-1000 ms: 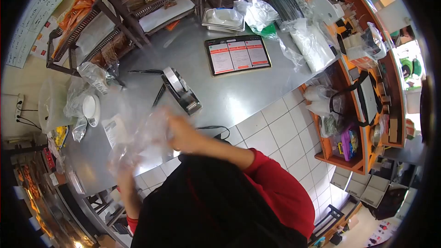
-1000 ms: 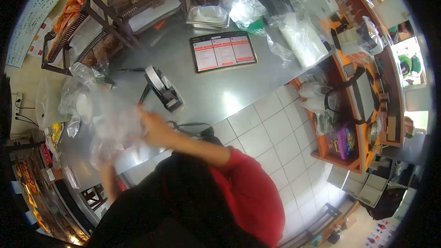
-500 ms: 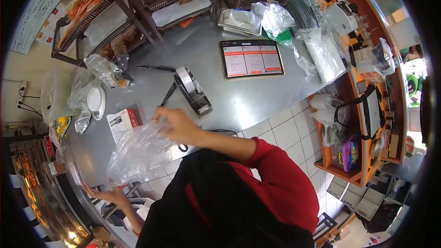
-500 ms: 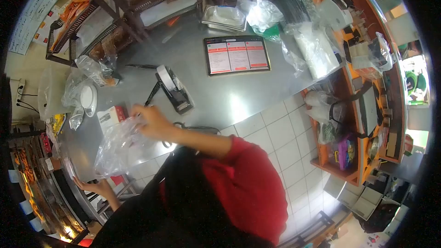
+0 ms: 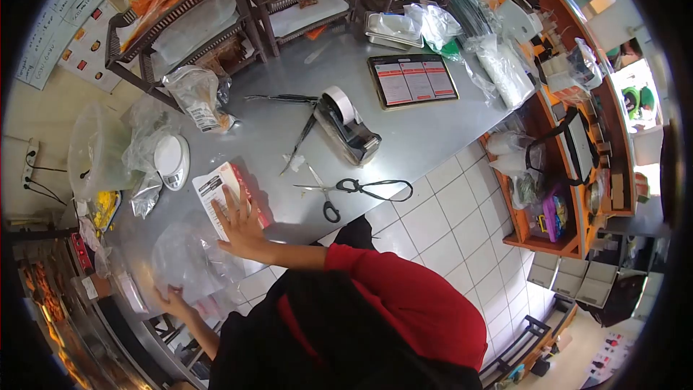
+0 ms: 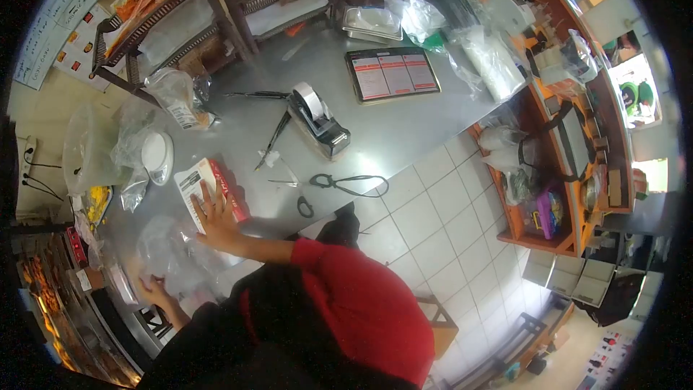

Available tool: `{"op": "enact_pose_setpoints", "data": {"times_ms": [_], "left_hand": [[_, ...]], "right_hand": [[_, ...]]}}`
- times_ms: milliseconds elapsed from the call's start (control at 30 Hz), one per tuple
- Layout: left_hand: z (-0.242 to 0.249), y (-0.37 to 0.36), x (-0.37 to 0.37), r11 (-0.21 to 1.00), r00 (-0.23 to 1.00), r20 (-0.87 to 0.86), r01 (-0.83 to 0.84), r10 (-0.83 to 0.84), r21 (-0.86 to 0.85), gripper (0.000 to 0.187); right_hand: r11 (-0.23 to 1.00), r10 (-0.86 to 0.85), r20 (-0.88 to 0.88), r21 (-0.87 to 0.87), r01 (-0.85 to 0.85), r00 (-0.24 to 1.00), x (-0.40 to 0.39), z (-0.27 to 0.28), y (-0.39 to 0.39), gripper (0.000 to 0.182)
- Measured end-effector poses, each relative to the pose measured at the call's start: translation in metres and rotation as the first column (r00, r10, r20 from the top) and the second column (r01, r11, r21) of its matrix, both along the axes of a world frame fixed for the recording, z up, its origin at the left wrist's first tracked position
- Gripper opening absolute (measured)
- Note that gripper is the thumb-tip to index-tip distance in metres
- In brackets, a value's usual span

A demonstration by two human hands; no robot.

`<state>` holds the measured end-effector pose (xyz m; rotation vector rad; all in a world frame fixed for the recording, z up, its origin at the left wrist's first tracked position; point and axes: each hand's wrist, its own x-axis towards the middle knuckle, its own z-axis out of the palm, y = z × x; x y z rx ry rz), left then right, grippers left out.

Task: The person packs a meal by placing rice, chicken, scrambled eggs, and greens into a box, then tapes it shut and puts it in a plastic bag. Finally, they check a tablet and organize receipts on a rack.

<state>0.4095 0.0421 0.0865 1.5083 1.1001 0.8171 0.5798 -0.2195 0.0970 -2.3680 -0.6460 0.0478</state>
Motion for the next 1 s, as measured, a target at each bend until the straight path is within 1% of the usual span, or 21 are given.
{"op": "enact_pose_setpoints", "data": {"times_ms": [33, 100, 133, 233, 300, 333, 367, 400, 433, 467, 500, 533, 567, 600, 633, 667, 700, 800, 867, 933, 1000], "left_hand": [[-0.04, 0.031, -0.022, 0.991, 1.0, 0.006, -0.004, 0.005, -0.137, 0.051], [-0.092, 0.078, -0.051, 0.917, 1.0, 0.009, -0.007, 0.011, -0.398, 0.057], [-0.092, 0.077, -0.044, 0.95, 0.999, -0.05, -0.012, -0.004, -0.313, 0.056], [-0.09, 0.039, -0.038, 0.999, 0.99, -0.137, -0.047, 0.045, -0.014, 0.051], [-0.035, -0.019, 0.007, 0.966, 0.988, -0.042, -0.136, 0.149, 0.222, 0.044], [-0.012, -0.029, 0.011, 0.852, 0.964, -0.216, -0.021, 0.157, 0.523, 0.041], [0.011, -0.034, 0.01, 0.653, 0.902, -0.371, 0.145, 0.222, 0.743, 0.038], [0.024, -0.038, 0.01, 0.401, 0.806, -0.487, 0.346, 0.335, 0.848, 0.035], [0.028, -0.042, 0.013, 0.528, 0.924, -0.357, 0.237, 0.135, 0.815, 0.025], [0.001, -0.016, 0.01, 0.56, 0.942, -0.313, 0.324, -0.119, 0.762, 0.022], [0.015, -0.022, 0.012, 0.491, 0.927, -0.343, 0.372, -0.151, 0.788, 0.018], [0.031, -0.03, 0.009, 0.417, 0.91, -0.372, 0.414, -0.182, 0.809, 0.015], [0.049, -0.034, 0.02, 0.481, 0.868, -0.43, 0.497, -0.25, 0.723, 0.01], [0.042, -0.024, 0.023, 0.524, 0.896, -0.323, 0.441, -0.304, 0.729, 0.01], [0.03, -0.022, 0.022, 0.772, 0.937, -0.208, 0.35, -0.281, 0.531, 0.012], [0.054, -0.037, 0.03, 0.923, 0.951, -0.055, 0.307, -0.303, 0.234, 0.018], [0.071, -0.045, 0.032, 0.933, 0.939, 0.03, 0.338, -0.344, 0.124, 0.025], [0.061, -0.041, 0.025, 0.958, 0.933, 0.246, 0.283, -0.263, -0.046, 0.027], [0.056, -0.036, 0.013, 0.963, 0.922, 0.332, 0.246, -0.197, -0.111, 0.028], [0.06, -0.033, 0.0, 0.978, 0.907, 0.404, 0.18, -0.123, -0.106, 0.03], [0.077, -0.036, -0.015, 0.997, 0.884, 0.467, 0.065, -0.033, -0.052, 0.032]], "right_hand": [[0.998, 0.066, 0.031, 0.018, -0.067, 0.997, 0.005, -0.001, -0.005, 0.103], [0.956, 0.263, -0.089, -0.11, -0.272, 0.961, 0.037, 0.01, -0.034, 0.109], [0.913, 0.352, -0.154, -0.16, -0.375, 0.923, 0.048, 0.015, -0.045, 0.113], [0.978, 0.142, -0.089, -0.138, -0.154, 0.986, 0.053, 0.013, -0.047, 0.119], [0.98, 0.068, -0.044, -0.185, -0.075, 0.997, 0.055, 0.012, -0.038, 0.119], [0.975, 0.087, -0.084, -0.196, -0.102, 0.993, 0.057, 0.007, -0.037, 0.117], [0.97, 0.11, -0.12, -0.204, -0.133, 0.987, 0.064, 0.01, -0.039, 0.116], [0.964, 0.135, -0.158, -0.209, -0.167, 0.978, 0.071, 0.02, -0.04, 0.114], [0.971, 0.105, -0.305, -0.174, -0.164, 0.947, 0.08, 0.031, -0.046, 0.109], [0.981, 0.137, -0.347, -0.085, -0.176, 0.928, 0.09, 0.041, -0.054, 0.105], [0.978, 0.194, -0.397, 0.012, -0.207, 0.897, 0.099, 0.053, -0.066, 0.101], [0.83, 0.497, -0.412, 0.484, -0.279, 0.764, 0.105, 0.101, -0.077, 0.09], [0.702, 0.622, -0.523, 0.702, -0.12, 0.583, 0.095, 0.121, -0.07, 0.086], [0.58, 0.731, -0.576, 0.807, 0.111, 0.364, 0.078, 0.13, -0.054, 0.083], [0.502, 0.785, -0.549, 0.835, 0.226, 0.285, 0.06, 0.126, -0.033, 0.086], [0.43, 0.826, -0.519, 0.832, 0.35, 0.221, 0.04, 0.117, -0.014, 0.089], [0.361, 0.857, -0.487, 0.802, 0.477, 0.17, 0.023, 0.106, 0.004, 0.092], [0.24, 0.777, -0.329, 0.943, 0.231, 0.537, -0.023, 0.048, 0.071, 0.095], [0.457, 0.659, -0.196, 0.871, -0.18, 0.726, -0.021, 0.025, 0.088, 0.104], [0.647, 0.591, 0.116, 0.523, -0.555, 0.798, -0.006, 0.017, 0.079, 0.109], [0.638, 0.73, 0.151, 0.2, -0.743, 0.667, 0.006, 0.025, 0.065, 0.104]]}}
